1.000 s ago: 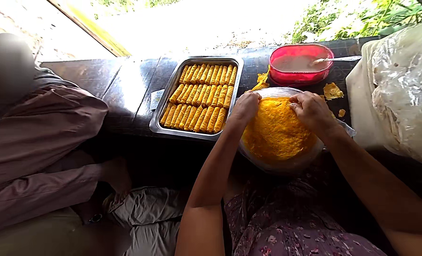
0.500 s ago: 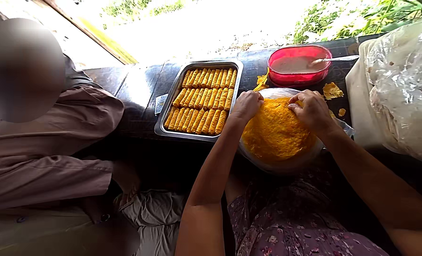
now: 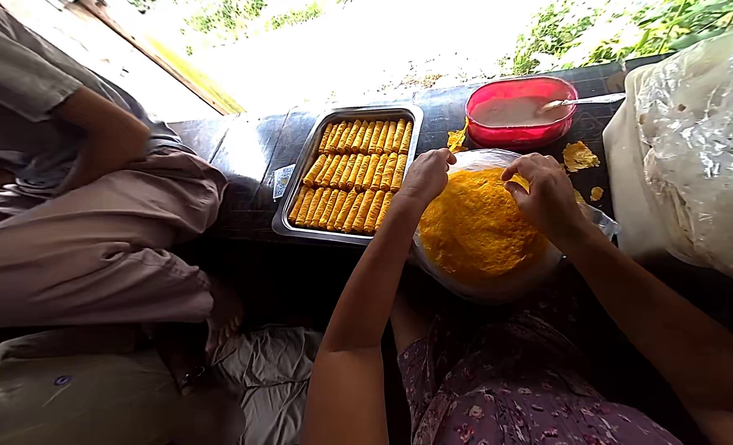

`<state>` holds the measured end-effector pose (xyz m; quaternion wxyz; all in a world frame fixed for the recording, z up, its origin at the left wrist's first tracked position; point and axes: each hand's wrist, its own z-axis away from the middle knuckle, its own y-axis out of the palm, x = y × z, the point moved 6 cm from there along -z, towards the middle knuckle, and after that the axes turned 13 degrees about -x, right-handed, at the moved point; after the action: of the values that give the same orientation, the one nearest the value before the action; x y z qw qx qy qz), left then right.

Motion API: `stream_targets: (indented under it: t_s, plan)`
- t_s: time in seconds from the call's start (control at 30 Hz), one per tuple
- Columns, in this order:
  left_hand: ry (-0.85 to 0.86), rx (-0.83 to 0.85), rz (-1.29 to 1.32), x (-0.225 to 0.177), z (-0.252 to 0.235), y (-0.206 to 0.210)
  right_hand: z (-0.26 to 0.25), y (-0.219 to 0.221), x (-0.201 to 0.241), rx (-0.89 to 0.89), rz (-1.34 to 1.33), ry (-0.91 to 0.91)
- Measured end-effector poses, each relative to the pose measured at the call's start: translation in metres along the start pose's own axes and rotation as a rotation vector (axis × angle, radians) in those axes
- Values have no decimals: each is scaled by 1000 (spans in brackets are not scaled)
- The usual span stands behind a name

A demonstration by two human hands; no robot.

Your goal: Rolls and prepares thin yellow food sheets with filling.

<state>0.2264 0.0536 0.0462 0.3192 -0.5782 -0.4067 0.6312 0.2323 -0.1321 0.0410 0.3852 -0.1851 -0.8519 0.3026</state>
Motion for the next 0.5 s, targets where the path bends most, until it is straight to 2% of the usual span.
stream_targets:
  t_s: [0.13, 0.2, 0.3, 0.5]
  plan:
    - [4, 106, -8, 5, -5, 2, 20, -1, 27, 22, -92, -85]
    - [36, 105, 9, 4, -7, 4, 34, 6, 31, 13, -111, -158]
    - [38, 89, 4, 2, -9, 7, 49, 15, 26, -94, -76, -281]
    - [131, 26, -75, -6, -8, -2, 53, 14, 26, -138, -61, -324]
